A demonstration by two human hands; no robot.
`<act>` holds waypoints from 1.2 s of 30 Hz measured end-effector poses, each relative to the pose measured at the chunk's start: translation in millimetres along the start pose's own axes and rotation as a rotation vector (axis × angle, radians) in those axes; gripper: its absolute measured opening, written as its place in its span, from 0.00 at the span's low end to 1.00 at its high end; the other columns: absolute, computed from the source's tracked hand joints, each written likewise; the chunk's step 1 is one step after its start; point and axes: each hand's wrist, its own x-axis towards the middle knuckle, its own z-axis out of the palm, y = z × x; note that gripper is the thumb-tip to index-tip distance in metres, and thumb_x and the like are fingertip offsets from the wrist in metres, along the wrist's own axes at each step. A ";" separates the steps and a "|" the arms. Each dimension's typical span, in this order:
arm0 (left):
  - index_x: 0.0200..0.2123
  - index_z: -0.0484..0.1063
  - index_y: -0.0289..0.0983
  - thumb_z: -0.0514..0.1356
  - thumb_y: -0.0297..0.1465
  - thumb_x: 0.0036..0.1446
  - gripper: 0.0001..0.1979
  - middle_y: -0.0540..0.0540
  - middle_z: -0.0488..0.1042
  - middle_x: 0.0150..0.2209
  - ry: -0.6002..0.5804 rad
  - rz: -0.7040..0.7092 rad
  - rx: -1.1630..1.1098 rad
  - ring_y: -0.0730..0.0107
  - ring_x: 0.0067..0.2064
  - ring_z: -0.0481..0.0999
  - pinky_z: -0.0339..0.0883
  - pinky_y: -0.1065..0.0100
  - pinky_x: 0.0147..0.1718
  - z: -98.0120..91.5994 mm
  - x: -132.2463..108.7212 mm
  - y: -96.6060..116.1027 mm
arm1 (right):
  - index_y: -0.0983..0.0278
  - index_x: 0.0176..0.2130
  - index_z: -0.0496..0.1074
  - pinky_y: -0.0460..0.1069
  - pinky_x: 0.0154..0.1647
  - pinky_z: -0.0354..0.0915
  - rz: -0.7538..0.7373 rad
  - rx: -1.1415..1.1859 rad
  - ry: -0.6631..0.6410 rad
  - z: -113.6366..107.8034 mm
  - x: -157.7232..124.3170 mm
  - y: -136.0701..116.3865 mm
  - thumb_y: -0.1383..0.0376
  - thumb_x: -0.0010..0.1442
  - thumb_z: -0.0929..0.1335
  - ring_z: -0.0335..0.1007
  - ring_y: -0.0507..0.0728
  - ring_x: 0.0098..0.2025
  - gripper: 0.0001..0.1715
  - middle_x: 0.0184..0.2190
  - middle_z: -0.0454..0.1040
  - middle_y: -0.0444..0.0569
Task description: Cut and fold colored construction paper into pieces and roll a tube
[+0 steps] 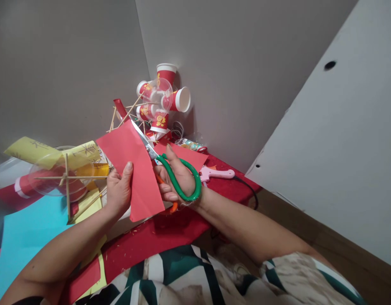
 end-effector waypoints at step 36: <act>0.37 0.79 0.34 0.68 0.45 0.53 0.19 0.41 0.83 0.41 -0.080 -0.063 -0.001 0.63 0.39 0.83 0.76 0.65 0.41 -0.5 -6.8 -6.1 | 0.69 0.32 0.74 0.44 0.21 0.69 -0.089 -0.120 -0.093 9.1 -1.2 -8.8 0.35 0.65 0.48 0.43 0.43 0.09 0.49 0.12 0.53 0.33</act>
